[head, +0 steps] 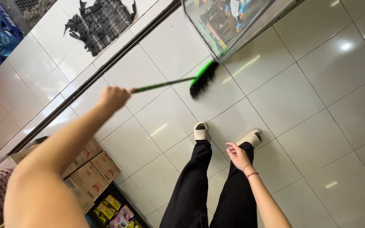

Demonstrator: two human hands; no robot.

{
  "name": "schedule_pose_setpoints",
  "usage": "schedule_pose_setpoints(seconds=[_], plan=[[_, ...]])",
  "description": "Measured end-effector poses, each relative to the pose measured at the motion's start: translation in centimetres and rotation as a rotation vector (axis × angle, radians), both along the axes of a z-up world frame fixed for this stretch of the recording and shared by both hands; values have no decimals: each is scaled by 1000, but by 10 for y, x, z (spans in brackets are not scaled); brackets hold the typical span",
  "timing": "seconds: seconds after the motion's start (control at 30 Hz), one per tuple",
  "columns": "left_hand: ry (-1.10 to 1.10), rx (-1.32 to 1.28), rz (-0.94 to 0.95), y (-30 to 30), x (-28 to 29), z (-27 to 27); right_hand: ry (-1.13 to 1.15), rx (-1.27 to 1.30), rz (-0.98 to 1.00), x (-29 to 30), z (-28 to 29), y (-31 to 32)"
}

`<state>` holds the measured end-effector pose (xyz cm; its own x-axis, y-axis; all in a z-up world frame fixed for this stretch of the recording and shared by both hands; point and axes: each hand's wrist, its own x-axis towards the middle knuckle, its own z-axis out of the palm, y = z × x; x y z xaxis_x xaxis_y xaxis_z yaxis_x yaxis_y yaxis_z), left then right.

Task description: Sweeping the floor and moving a stool in a grocery store aisle.

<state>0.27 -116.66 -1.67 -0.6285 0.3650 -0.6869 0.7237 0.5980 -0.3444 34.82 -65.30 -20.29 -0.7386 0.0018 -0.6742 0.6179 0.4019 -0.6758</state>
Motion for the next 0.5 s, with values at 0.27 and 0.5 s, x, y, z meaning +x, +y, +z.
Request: schedule_pose_setpoints(seconds=[0.27,0.5], plan=[[356,-136,224,-70,-122,-51,-137,63,-7,72,29,45],[453,-69,183,-86,-95,41,-302,107,-58,125,-6,84]])
